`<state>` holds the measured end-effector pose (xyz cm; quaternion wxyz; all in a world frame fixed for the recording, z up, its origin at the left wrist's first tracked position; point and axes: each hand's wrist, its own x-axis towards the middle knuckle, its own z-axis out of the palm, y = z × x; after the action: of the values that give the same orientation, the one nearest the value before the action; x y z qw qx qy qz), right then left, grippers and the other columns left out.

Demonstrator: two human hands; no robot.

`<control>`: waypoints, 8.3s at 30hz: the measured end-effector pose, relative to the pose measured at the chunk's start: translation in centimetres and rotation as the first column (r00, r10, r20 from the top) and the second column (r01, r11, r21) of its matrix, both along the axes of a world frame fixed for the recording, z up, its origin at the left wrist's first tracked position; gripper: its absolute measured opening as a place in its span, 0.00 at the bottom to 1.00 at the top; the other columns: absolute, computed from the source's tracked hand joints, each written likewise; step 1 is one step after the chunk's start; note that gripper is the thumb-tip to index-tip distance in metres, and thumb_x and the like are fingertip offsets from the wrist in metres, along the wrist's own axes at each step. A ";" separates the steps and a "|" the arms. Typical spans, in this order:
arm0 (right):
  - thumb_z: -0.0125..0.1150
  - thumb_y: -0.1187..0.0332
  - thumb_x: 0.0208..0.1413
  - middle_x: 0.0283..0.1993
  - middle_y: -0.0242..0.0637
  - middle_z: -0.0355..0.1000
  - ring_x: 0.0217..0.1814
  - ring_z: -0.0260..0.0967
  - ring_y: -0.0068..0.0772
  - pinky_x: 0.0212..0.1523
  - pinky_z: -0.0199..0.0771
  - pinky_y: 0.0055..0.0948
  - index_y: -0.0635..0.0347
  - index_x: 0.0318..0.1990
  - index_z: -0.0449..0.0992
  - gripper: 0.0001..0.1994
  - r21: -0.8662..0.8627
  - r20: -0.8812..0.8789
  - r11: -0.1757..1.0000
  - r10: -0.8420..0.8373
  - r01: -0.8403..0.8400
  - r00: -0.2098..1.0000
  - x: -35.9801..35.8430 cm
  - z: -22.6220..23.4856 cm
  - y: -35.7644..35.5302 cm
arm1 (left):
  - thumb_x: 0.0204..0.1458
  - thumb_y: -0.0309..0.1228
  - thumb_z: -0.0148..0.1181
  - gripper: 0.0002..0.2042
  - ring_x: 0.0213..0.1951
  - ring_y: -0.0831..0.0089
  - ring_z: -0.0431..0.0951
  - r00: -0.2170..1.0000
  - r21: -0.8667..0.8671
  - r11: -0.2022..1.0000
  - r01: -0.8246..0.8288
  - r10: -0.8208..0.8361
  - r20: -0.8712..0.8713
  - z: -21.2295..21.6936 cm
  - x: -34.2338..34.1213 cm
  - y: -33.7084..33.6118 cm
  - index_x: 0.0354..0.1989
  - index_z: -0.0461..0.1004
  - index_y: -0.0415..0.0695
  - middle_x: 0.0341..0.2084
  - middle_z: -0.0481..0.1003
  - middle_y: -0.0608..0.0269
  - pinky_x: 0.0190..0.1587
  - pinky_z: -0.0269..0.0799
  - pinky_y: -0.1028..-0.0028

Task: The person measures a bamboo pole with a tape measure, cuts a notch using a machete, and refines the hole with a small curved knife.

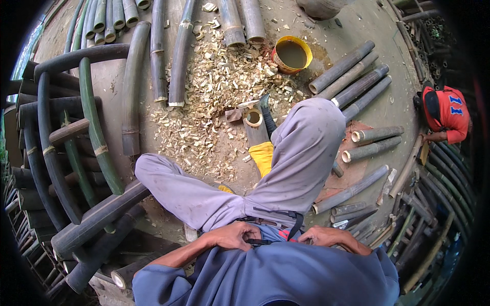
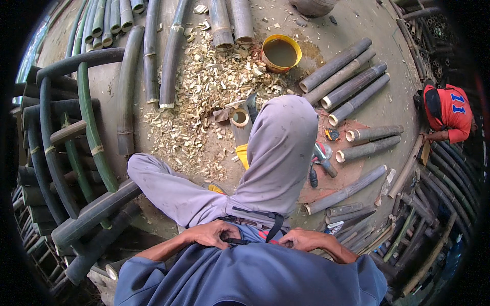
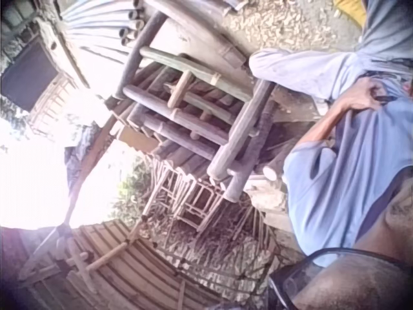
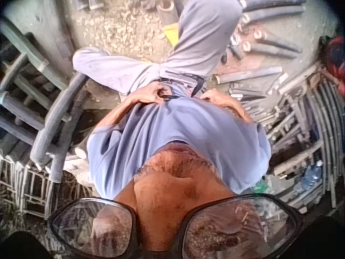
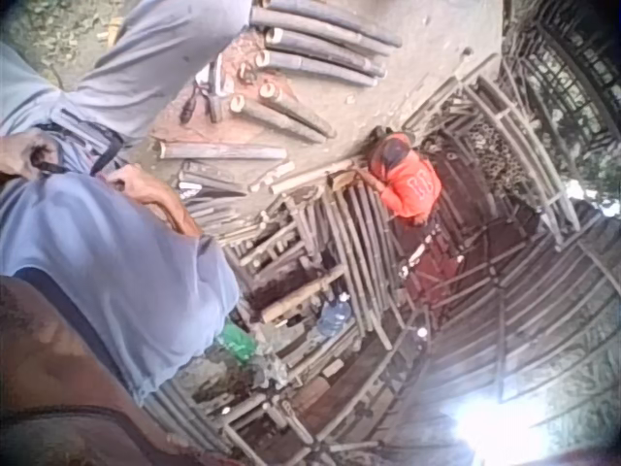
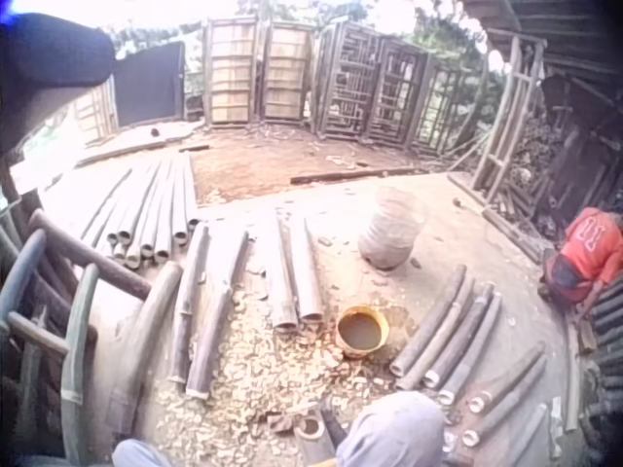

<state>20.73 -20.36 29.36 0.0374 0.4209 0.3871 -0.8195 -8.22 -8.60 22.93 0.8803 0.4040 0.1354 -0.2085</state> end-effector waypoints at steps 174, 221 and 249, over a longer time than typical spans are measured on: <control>0.57 0.72 0.47 0.32 0.58 0.73 0.34 0.73 0.61 0.33 0.73 0.51 0.59 0.54 0.54 0.26 0.278 0.455 0.939 -0.313 0.201 0.833 -3.0 -24.4 18.0 | 0.59 0.36 0.41 0.18 0.26 0.63 0.79 0.673 -0.052 0.927 -0.373 0.232 -0.703 -18.6 13.9 16.8 0.38 0.72 0.31 0.29 0.76 0.49 0.27 0.81 0.70; 0.52 0.65 0.60 0.32 0.39 0.67 0.33 0.67 0.27 0.35 0.68 0.31 0.65 0.48 0.65 0.14 0.459 -0.057 0.437 -0.855 0.773 0.516 -0.5 -18.6 24.9 | 0.35 0.34 0.70 0.42 0.51 0.66 0.70 0.367 0.312 0.375 -0.873 0.926 -0.086 -13.0 14.9 11.6 0.62 0.56 0.39 0.50 0.69 0.49 0.56 0.64 0.65; 0.54 0.80 0.44 0.32 0.51 0.70 0.40 0.71 0.53 0.42 0.72 0.45 0.65 0.44 0.64 0.16 0.892 0.076 0.445 -0.320 0.079 0.944 -6.2 -24.5 29.4 | 0.38 0.27 0.58 0.05 0.22 0.62 0.78 0.934 0.955 -0.003 0.296 0.210 -0.289 -14.7 5.4 26.2 0.26 0.75 0.45 0.18 0.76 0.59 0.28 0.76 0.65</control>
<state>14.50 9.00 4.84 -0.2362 0.5158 0.6922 -0.4461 -2.80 17.56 8.22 0.2848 0.8657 0.3847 -0.1465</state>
